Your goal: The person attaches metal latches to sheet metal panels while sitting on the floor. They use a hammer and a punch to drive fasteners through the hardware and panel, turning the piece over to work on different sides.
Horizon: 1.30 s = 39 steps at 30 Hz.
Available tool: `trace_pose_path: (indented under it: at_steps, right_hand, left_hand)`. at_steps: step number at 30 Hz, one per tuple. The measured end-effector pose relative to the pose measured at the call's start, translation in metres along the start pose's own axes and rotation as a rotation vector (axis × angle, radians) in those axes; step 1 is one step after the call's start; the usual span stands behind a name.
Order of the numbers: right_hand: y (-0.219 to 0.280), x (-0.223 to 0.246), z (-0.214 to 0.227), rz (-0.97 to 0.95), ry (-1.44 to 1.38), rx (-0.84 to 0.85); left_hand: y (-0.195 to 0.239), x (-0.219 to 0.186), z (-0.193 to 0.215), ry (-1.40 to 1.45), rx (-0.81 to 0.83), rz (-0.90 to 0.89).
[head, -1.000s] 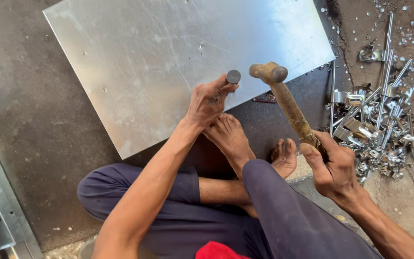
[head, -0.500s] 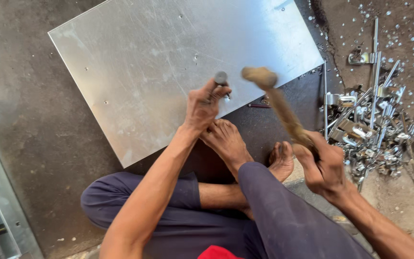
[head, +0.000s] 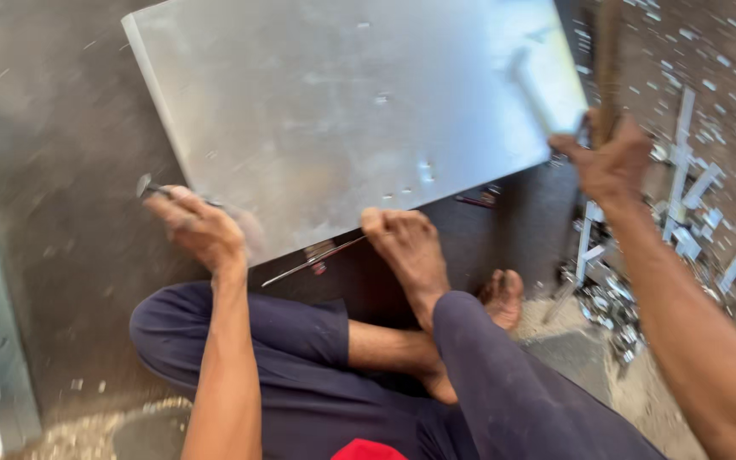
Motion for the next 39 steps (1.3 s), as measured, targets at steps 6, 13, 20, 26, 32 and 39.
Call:
trace_pose_path:
  at_steps: [6,13,20,26,32,39]
  right_hand:
    - [0.005,-0.013,0.015,0.057,0.17,0.166]
    - [0.092,0.071,-0.012,0.16,-0.127,0.442]
    - [0.107,0.138,-0.05,0.169,-0.102,0.61]
    - [0.096,0.148,-0.044,0.169,-0.062,0.584]
    - [0.084,0.163,-0.001,0.327,-0.209,0.373]
    - [0.086,0.169,-0.004,0.268,-0.146,0.558]
  left_hand:
    - [0.024,0.029,0.019,0.069,0.157,0.231]
    - [0.014,-0.018,0.029,0.287,0.031,-0.089]
    - [0.017,-0.082,-0.086,1.007,0.48,0.113]
    - [0.03,-0.092,-0.105,0.691,0.502,-0.27]
    - [0.036,-0.084,-0.112,0.422,0.614,-0.362]
    - [0.042,-0.083,-0.113,0.374,0.574,-0.436]
Point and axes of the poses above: each hand's wrist, its own y-axis away from the middle knuckle, its own z-axis out of the back of the hand, x = y × z, the point moved 3 cm from there along -y, towards the middle knuckle, and after that the axes turned 1 degree about x, right-handed, at the moved point
